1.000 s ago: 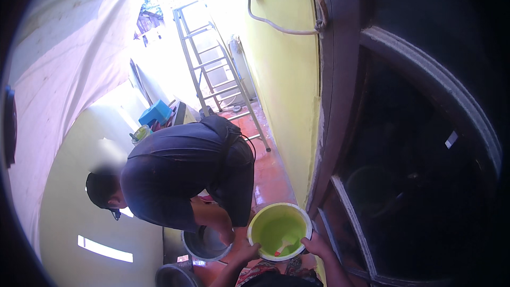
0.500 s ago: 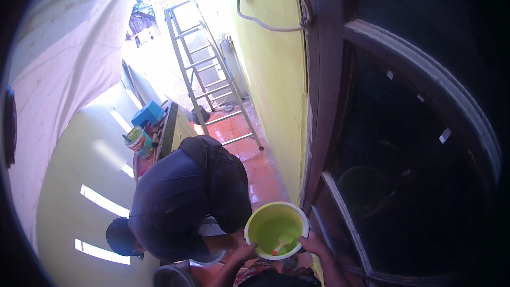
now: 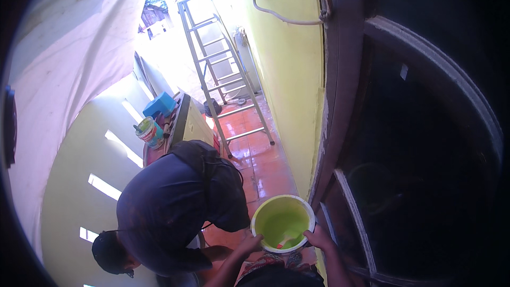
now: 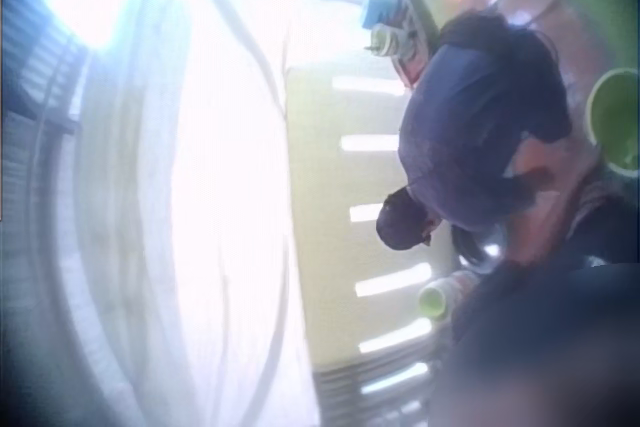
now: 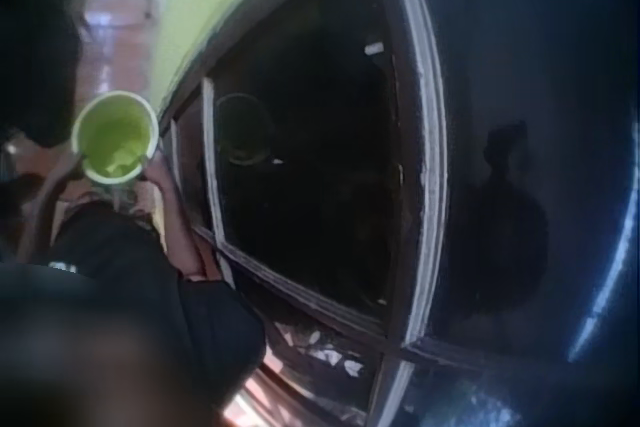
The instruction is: The person sits on the floor and stirs green paint in a bucket with a small spatula. They then carry the bucket to another area, add water from a hose, and continue mixing the paint.
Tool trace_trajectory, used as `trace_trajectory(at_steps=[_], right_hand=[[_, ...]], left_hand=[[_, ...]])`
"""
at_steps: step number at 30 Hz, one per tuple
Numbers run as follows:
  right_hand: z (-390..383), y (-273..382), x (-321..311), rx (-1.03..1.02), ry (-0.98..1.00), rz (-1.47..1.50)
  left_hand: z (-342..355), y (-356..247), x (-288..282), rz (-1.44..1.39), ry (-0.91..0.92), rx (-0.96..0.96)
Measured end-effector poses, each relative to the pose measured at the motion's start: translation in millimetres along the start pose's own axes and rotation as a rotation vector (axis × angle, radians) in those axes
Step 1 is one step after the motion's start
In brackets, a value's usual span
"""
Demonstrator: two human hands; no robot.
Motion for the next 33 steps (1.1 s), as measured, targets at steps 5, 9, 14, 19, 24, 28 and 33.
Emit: trace_trajectory(at_steps=[5, 9, 14, 19, 24, 28, 33], right_hand=[[15.6, 12.8, 0.4, -0.054, -0.014, 0.038], [39.3, 15.2, -0.9, -0.042, -0.006, -0.003], [79.3, 23.2, -5.1, -0.074, -0.033, 0.114], [140.6, 34.3, 0.2, -0.176, -0.003, 0.959], [230.2, 24.4, 10.2, -0.135, -0.049, 1.257], [291.6, 56.0, 6.2, -0.322, 0.078, 0.548], [332.4, -5.3, 7.2, 0.326, -0.144, 1.292]], left_hand=[[3.5, -5.7, -10.2, -0.100, -0.032, -0.163], [37.1, 0.6, -23.1, -0.085, 0.012, -0.140], [69.3, -6.5, -46.1, -0.064, -0.047, -0.151], [110.4, -33.0, -68.4, 0.070, 0.001, -0.100], [168.7, -73.3, -96.2, -0.205, -0.207, -0.022], [195.8, -108.7, -118.8, -0.462, -0.215, 0.048], [219.7, -143.1, -162.8, -0.555, -0.293, 0.066]])
Point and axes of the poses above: each hand's wrist, its own z-axis towards the middle knuckle, its own x-axis out of the palm, y = z × x, the point moved 10 cm from there along z, towards the middle knuckle, and after that the axes turned 11 degrees about y, right-handed, at the moved point
